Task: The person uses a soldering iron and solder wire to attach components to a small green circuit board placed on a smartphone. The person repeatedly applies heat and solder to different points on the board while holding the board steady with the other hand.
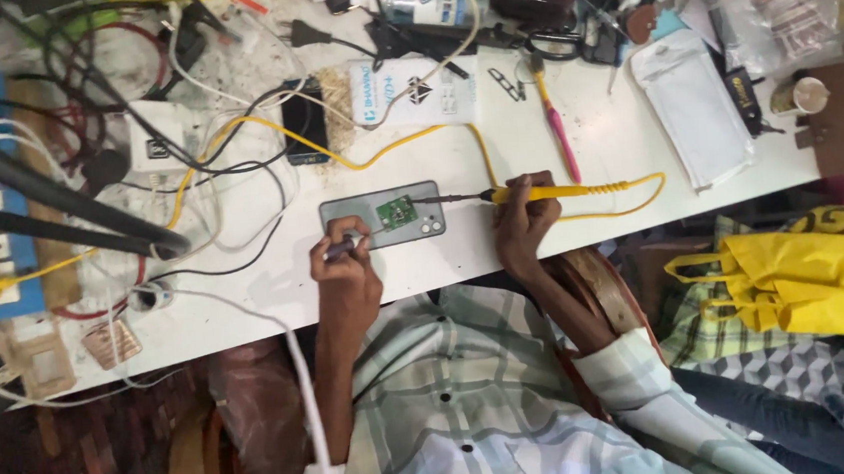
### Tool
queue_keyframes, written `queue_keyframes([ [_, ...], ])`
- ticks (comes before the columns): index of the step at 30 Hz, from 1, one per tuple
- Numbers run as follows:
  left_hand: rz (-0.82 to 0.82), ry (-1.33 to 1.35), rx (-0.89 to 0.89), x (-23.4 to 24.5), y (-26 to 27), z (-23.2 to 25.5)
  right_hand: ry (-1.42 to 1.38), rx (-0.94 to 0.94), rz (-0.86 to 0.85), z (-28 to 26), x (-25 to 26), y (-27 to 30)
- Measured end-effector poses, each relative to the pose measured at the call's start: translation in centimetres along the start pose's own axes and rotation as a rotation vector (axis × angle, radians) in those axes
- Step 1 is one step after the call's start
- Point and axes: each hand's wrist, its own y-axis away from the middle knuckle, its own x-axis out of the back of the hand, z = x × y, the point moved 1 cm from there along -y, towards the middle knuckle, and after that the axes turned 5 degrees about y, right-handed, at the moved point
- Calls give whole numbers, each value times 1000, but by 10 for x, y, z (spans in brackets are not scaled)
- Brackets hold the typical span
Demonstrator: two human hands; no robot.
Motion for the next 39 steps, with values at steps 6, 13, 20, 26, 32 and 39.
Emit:
queue_keyframes([
  [6, 24, 67, -99, 2, -2, 6, -7, -3, -4, 3, 1, 0],
  [13, -11, -138, -87, 1, -2, 10, -156, -52, 54, 9, 4, 0],
  [20, 19, 34, -85, 1, -1, 2, -164, -90, 74, 8, 2, -3],
  [26, 36, 85, -91, 0, -2, 1, -103, -126, 93, 7, 2, -3],
  [32, 44, 122, -97, 2, -3, 4, -133, -128, 89, -1, -1, -4],
  [39, 77, 160, -112, 3, -4, 6, -146, -102, 62, -7, -5, -2],
])
